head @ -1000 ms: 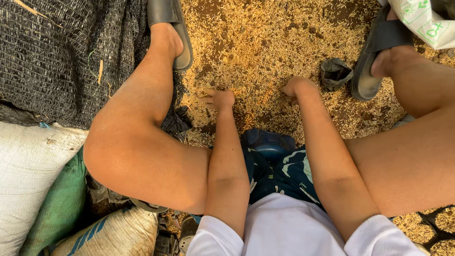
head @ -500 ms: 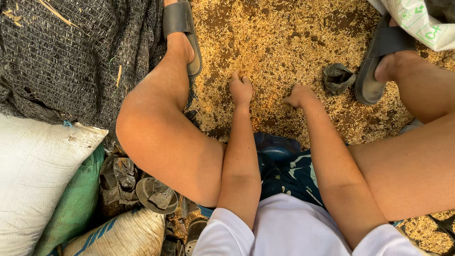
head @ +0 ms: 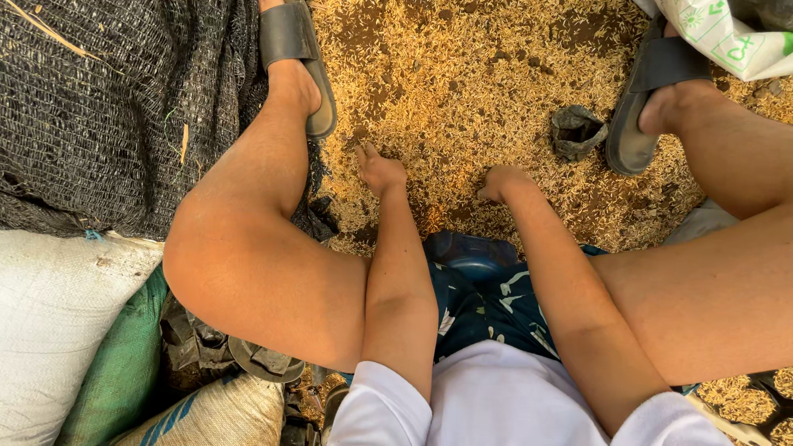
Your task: The person scoops loose granular material from a pile on the ground and packs it into small black plastic bags. The filled bags are placed into a white sack. The person repeats this process continuously.
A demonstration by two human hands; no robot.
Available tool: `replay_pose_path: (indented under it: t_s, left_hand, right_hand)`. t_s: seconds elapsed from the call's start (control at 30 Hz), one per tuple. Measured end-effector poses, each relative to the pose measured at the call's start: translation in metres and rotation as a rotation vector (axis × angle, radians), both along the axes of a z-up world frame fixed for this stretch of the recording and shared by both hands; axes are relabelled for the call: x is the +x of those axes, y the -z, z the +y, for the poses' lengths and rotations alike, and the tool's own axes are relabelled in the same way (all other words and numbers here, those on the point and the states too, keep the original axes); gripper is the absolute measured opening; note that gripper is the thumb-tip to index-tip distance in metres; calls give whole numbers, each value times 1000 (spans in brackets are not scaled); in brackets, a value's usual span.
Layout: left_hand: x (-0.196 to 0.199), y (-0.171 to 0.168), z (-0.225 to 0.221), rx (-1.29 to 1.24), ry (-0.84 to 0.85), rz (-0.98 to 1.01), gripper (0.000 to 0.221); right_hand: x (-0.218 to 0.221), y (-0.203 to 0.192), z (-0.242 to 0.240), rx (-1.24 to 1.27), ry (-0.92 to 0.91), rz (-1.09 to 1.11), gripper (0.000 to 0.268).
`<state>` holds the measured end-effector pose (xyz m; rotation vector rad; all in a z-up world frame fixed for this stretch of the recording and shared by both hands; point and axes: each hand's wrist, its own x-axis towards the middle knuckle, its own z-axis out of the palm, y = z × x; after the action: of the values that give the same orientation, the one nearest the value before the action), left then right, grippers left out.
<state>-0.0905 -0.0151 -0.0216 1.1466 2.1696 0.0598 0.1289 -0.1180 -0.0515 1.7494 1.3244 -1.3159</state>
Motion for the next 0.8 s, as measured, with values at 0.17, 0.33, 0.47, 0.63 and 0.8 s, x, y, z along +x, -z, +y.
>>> replay_pose_path:
  t_s: [0.17,0.33,0.47,0.63,0.8]
  left_hand:
    - [-9,46,-9,198,-31,63,65]
    - [-23,76,-11,235,-82,-42,48]
    - [-28,82,-8,158,-220,-190,33]
    - [-22,79,-9,263,-157,-317,29]
    - [-11,57,5,197,-382,-763,38]
  right_hand:
    - [2,10,6,-16,27,-66,61]
    - [2,-10,25,-126,-70,109,44]
    - [4,-67,48,-263,445,423,25]
    - [86,-114,76,838,619,800,9]
    - [241,-96,49,1639,1501,1432,11]
